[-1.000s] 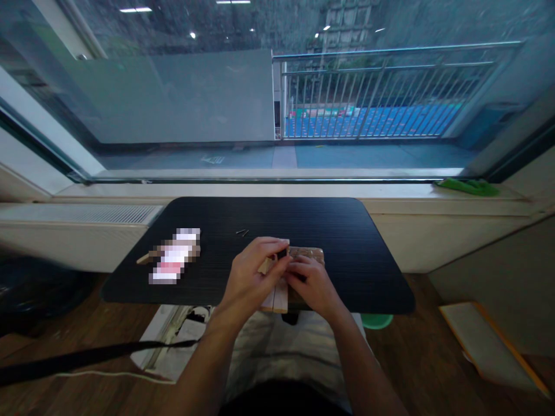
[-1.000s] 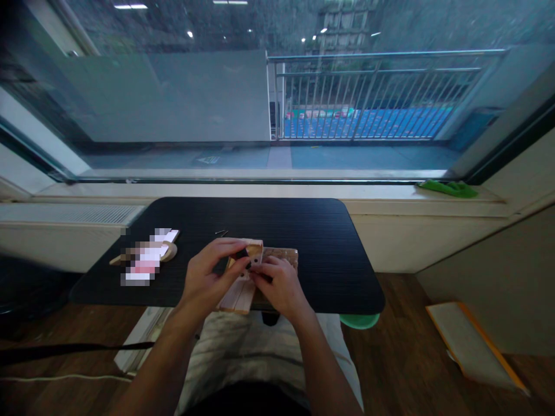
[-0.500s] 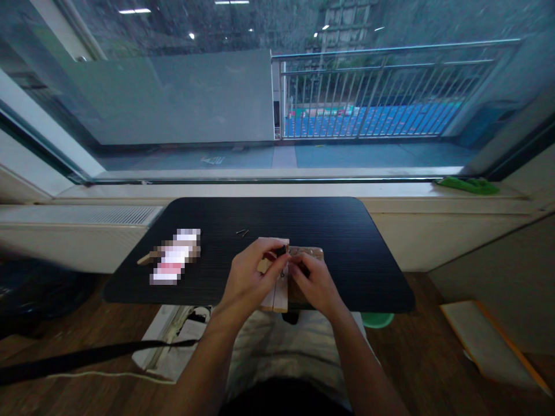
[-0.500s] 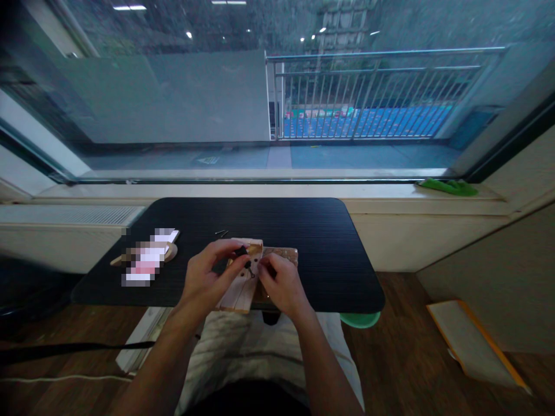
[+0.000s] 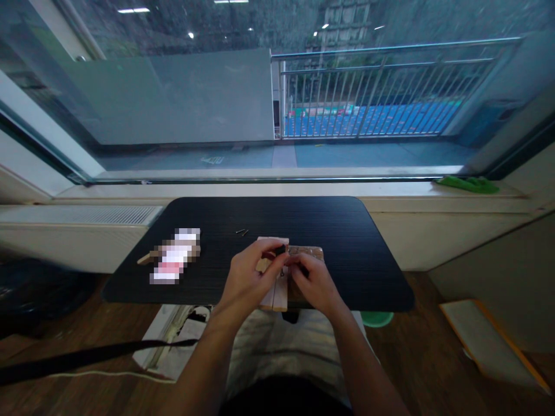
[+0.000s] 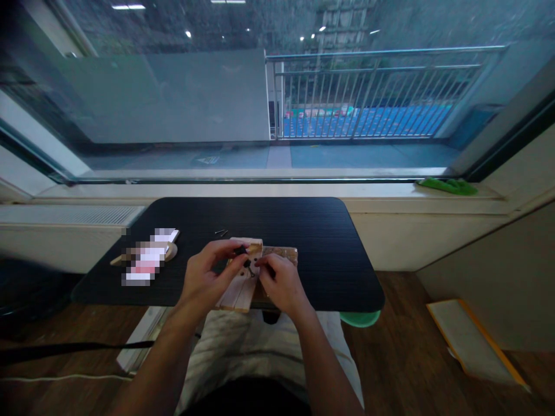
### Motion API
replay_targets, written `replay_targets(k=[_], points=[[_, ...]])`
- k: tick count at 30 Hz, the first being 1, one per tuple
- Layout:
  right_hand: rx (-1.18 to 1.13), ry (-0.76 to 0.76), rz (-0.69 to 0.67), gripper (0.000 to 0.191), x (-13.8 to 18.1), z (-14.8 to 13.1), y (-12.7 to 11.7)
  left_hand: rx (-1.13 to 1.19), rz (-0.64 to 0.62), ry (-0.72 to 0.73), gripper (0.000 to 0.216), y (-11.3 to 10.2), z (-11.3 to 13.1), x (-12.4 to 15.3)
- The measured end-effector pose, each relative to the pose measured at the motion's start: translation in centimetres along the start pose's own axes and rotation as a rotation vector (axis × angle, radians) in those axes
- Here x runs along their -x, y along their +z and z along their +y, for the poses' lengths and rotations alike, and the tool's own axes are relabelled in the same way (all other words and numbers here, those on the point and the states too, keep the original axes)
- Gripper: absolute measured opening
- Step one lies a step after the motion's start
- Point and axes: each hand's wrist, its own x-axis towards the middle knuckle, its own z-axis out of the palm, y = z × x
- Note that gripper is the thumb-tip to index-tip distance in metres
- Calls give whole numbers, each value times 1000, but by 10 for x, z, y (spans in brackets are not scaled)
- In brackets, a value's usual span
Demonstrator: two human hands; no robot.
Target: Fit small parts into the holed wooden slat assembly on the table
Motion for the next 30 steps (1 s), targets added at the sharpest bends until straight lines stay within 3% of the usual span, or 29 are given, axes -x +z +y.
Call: replay_targets(k=[30], points=[[-6,-41,-7,23,0,-1,-1,8,16,31,17,0,3,0]])
